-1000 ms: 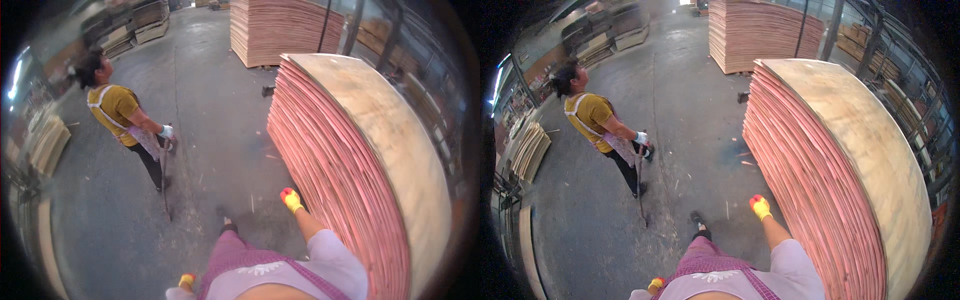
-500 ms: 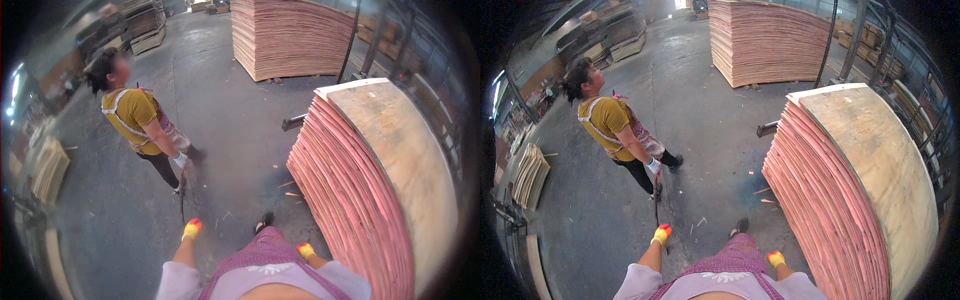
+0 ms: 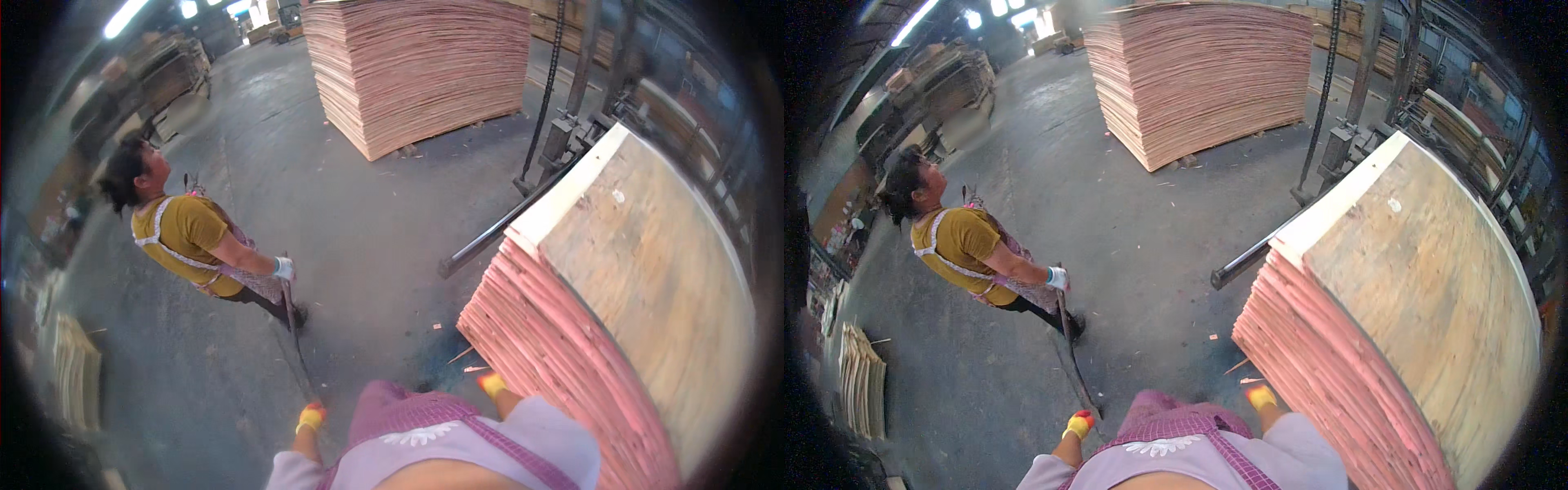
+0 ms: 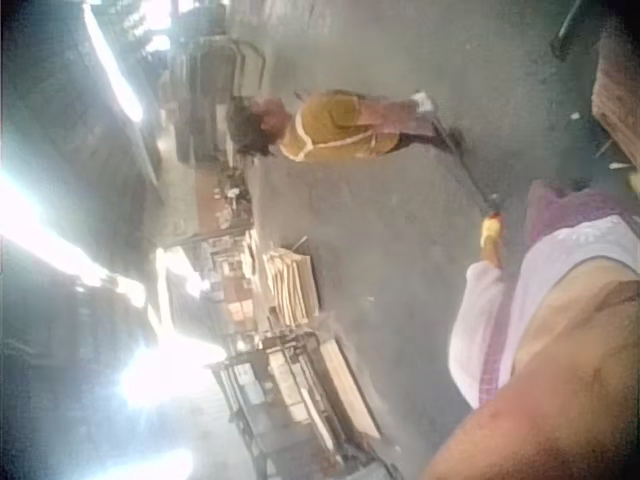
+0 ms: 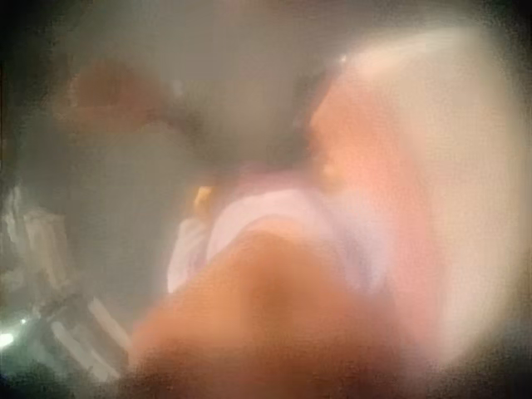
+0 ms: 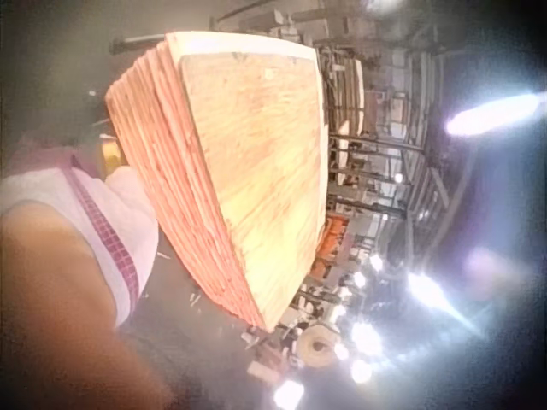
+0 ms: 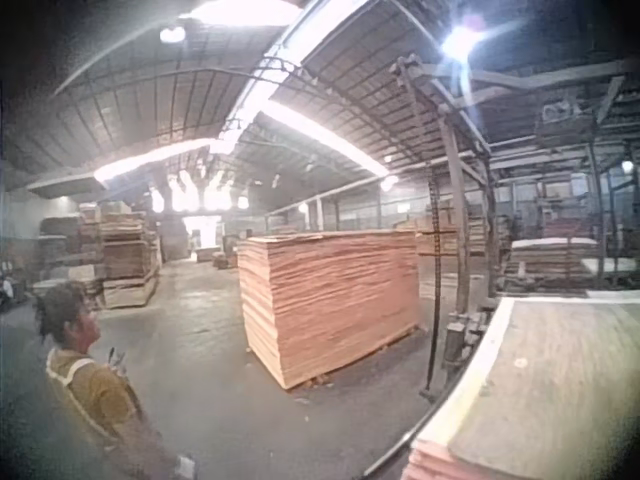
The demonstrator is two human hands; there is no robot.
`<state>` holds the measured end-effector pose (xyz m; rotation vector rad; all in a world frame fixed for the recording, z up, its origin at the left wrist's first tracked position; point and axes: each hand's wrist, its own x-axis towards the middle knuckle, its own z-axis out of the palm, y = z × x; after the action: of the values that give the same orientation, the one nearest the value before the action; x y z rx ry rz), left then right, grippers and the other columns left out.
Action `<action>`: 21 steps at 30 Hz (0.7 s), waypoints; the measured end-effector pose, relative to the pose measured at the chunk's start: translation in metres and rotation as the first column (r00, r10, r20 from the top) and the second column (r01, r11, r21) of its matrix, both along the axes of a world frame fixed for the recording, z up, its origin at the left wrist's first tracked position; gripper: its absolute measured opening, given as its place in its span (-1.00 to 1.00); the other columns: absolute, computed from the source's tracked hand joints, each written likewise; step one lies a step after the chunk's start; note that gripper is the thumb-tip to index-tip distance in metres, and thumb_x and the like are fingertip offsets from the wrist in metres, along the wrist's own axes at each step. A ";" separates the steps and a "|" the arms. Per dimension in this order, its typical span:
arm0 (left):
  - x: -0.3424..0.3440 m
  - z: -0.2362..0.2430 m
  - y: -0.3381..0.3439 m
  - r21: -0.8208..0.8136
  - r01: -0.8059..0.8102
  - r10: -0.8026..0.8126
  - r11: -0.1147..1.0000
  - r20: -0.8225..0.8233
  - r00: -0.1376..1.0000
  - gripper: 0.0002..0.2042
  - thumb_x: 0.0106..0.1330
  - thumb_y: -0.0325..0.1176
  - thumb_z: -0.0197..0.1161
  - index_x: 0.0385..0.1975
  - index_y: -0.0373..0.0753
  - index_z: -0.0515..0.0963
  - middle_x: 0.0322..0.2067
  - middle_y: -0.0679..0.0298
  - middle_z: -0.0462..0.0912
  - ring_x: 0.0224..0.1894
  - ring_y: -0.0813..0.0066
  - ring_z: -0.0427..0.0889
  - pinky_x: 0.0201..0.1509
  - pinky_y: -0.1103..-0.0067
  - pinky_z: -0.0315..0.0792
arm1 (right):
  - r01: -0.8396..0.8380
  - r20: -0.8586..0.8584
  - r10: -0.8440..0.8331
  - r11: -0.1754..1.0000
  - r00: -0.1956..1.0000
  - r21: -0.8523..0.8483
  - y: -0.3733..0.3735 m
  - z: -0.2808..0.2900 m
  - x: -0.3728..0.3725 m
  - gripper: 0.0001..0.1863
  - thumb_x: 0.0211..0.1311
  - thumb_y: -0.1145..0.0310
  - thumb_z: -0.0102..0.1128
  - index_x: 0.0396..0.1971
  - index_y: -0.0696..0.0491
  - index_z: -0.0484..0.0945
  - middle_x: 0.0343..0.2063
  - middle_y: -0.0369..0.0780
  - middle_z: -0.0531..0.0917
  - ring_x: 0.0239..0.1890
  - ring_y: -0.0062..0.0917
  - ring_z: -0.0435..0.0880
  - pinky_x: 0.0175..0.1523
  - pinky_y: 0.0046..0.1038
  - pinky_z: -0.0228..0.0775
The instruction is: The person lays veneer sheets onto boards on a long table by hand. The person then walks across the factory floor to a large stack of veneer sheets and trims its edges using shears.
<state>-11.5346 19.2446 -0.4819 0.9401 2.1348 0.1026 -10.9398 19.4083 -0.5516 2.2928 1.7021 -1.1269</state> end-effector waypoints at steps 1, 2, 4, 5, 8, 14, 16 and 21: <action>-0.010 -0.010 -0.004 0.015 -0.132 0.130 0.991 0.069 0.989 -0.50 0.09 -0.08 0.16 0.05 -0.11 0.49 0.06 0.19 0.53 0.16 0.29 0.44 0.22 0.49 0.30 | 0.020 -0.114 -0.009 0.995 0.993 0.094 0.051 0.030 -0.036 -0.56 -0.03 0.04 0.10 -0.20 0.00 0.60 -0.14 -0.03 0.60 -0.04 -0.16 0.55 0.03 -0.25 0.36; -0.016 -0.015 0.004 0.013 -0.133 0.132 0.991 0.079 0.988 -0.50 0.09 -0.08 0.16 0.05 -0.11 0.49 0.06 0.19 0.53 0.16 0.29 0.44 0.22 0.49 0.30 | 0.102 -0.157 -0.086 0.990 0.984 0.095 0.099 0.054 -0.069 -0.60 -0.02 0.10 0.19 -0.26 0.08 0.60 -0.29 -0.06 0.65 -0.18 -0.27 0.61 -0.11 -0.31 0.40; -0.028 -0.021 0.039 -0.148 -0.008 -0.008 0.989 -0.103 0.995 -0.51 0.07 -0.12 0.20 0.03 -0.14 0.50 0.04 0.16 0.53 0.13 0.28 0.46 0.20 0.49 0.31 | 0.197 -0.288 -0.165 0.977 0.943 0.087 0.179 0.064 -0.112 -0.50 -0.02 0.00 0.15 -0.11 -0.01 0.57 -0.10 -0.11 0.62 0.02 -0.24 0.55 0.10 -0.33 0.33; -0.037 -0.033 0.058 -0.146 0.008 -0.023 0.989 -0.098 0.995 -0.51 0.07 -0.12 0.20 0.03 -0.14 0.50 0.04 0.16 0.53 0.13 0.28 0.46 0.20 0.49 0.31 | 0.127 -0.282 -0.100 0.989 0.954 0.078 0.218 0.062 -0.129 -0.51 -0.01 0.02 0.16 -0.07 -0.04 0.56 -0.09 -0.13 0.62 0.00 -0.27 0.56 0.11 -0.36 0.33; -0.069 -0.066 0.104 -0.214 -0.120 0.119 0.969 -0.016 0.993 -0.51 0.04 -0.11 0.22 0.01 -0.16 0.51 0.03 0.13 0.53 0.13 0.24 0.47 0.19 0.48 0.32 | 0.190 -0.418 -0.117 0.972 0.901 0.136 0.291 0.112 -0.195 -0.51 0.01 0.02 0.15 -0.06 -0.06 0.55 -0.06 -0.15 0.61 0.01 -0.34 0.56 0.11 -0.39 0.34; -0.129 -0.045 0.320 0.460 -0.359 0.325 0.812 0.155 0.933 -0.52 0.07 -0.17 0.26 -0.03 -0.30 0.50 -0.06 0.08 0.58 0.03 0.23 0.52 0.13 0.44 0.36 | 0.083 -0.193 -0.075 0.996 0.978 0.034 0.357 0.131 -0.228 -0.55 -0.06 0.04 0.13 -0.15 -0.08 0.60 -0.19 -0.11 0.65 -0.05 -0.25 0.58 0.06 -0.35 0.37; -0.120 0.025 0.435 0.600 -0.509 0.209 0.617 0.499 0.841 -0.51 0.12 -0.36 0.32 0.07 -0.31 0.42 -0.02 0.15 0.54 0.03 0.36 0.50 0.12 0.51 0.35 | 0.016 -0.123 -0.018 1.000 0.992 -0.010 0.376 0.086 -0.204 -0.52 -0.10 0.06 0.17 -0.12 -0.09 0.59 -0.12 -0.13 0.63 0.00 -0.28 0.57 0.10 -0.35 0.37; -0.107 0.193 0.681 0.910 -0.114 -0.053 0.398 0.147 0.988 -0.50 0.21 -0.37 0.21 0.17 -0.32 0.33 0.06 0.09 0.51 0.14 0.35 0.44 0.21 0.53 0.26 | 0.476 -0.226 -0.461 0.879 0.858 0.016 0.404 0.095 -0.184 -0.55 -0.09 0.05 0.20 -0.21 0.00 0.59 -0.27 -0.15 0.65 -0.19 -0.34 0.60 -0.04 -0.43 0.40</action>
<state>-11.6413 19.9257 -0.2888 1.4216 1.8433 1.4930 -11.1233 19.8121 -0.4567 2.8208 1.2770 -1.4644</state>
